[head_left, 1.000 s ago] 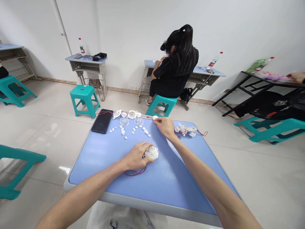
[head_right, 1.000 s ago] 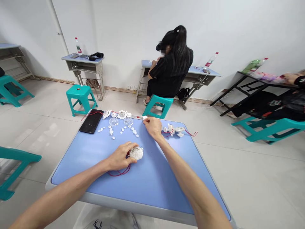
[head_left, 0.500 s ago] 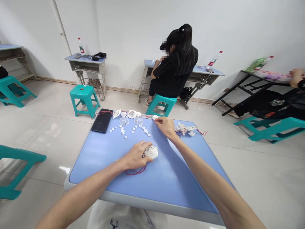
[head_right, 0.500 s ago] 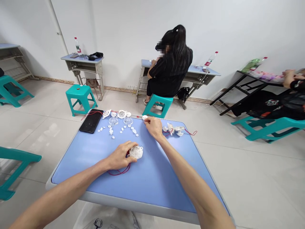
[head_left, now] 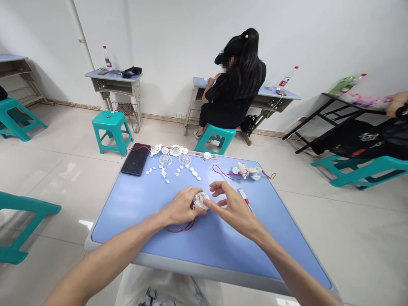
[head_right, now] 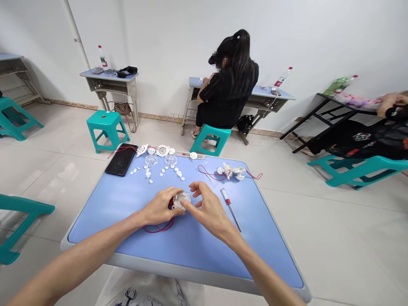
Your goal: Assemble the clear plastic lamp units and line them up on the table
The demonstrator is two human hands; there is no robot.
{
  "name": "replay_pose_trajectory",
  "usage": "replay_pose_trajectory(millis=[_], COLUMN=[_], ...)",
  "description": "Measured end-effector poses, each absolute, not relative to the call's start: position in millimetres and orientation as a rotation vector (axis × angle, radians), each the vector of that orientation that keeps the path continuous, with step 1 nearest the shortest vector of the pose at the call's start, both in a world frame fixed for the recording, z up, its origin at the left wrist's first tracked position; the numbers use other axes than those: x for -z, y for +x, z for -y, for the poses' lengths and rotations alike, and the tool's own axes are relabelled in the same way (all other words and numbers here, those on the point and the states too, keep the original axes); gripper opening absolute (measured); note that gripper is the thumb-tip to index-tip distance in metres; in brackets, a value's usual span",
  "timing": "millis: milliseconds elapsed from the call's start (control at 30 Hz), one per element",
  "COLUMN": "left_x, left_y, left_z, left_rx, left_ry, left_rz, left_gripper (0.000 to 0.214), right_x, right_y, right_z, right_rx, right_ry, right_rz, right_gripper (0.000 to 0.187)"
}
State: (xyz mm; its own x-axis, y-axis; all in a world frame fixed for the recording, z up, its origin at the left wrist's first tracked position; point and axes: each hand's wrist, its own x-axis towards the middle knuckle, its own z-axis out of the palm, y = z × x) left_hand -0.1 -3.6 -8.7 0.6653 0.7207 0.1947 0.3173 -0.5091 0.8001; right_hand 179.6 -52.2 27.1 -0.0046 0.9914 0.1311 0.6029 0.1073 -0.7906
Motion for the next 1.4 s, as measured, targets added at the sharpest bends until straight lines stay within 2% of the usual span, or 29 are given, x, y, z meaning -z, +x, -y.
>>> replay_pose_trajectory(millis=[133, 433, 633, 833, 1100, 1200, 1333, 1400], left_x=[10.4, 8.4, 9.7, 5.5, 1.1, 1.8, 4.2, 4.5], left_y=[-0.5, -0.2, 1.1, -0.2, -0.2, 0.7, 1.7, 1.8], left_z=[3.1, 3.7, 6.0, 5.8, 4.7, 4.5, 4.0, 3.9], left_rx=[-0.7, -0.695, -0.716, -0.652, -0.647, -0.666, -0.641, -0.635], left_ry=[2.125, 2.119, 2.125, 2.208, 2.186, 2.148, 2.154, 2.154], left_rz=[-0.782, -0.784, -0.832, -0.857, -0.857, -0.871, -0.898, -0.906], left_gripper=[0.037, 0.037, 0.05, 0.035, 0.032, 0.039, 0.049, 0.05], right_x=[-20.3, -15.5, -10.5, -4.2, -5.2, -13.3, -20.8, -19.4], right_y=[168.3, 165.1, 164.1, 167.2, 167.9, 185.2, 233.3, 256.0], right_z=[63.6, 62.9, 63.9, 66.7, 70.2, 75.7, 74.5, 69.1], right_rx=[-0.719, -0.744, -0.663, -0.69, -0.798, -0.61, 0.01, 0.032], right_ry=[-1.624, -1.553, -1.559, -1.542, -1.52, -1.627, -2.144, -2.427], right_rz=[1.641, 1.686, 1.647, 1.603, 1.561, 1.631, 1.607, 1.589], right_gripper=[0.04, 0.027, 0.024, 0.025, 0.033, 0.034, 0.032, 0.038])
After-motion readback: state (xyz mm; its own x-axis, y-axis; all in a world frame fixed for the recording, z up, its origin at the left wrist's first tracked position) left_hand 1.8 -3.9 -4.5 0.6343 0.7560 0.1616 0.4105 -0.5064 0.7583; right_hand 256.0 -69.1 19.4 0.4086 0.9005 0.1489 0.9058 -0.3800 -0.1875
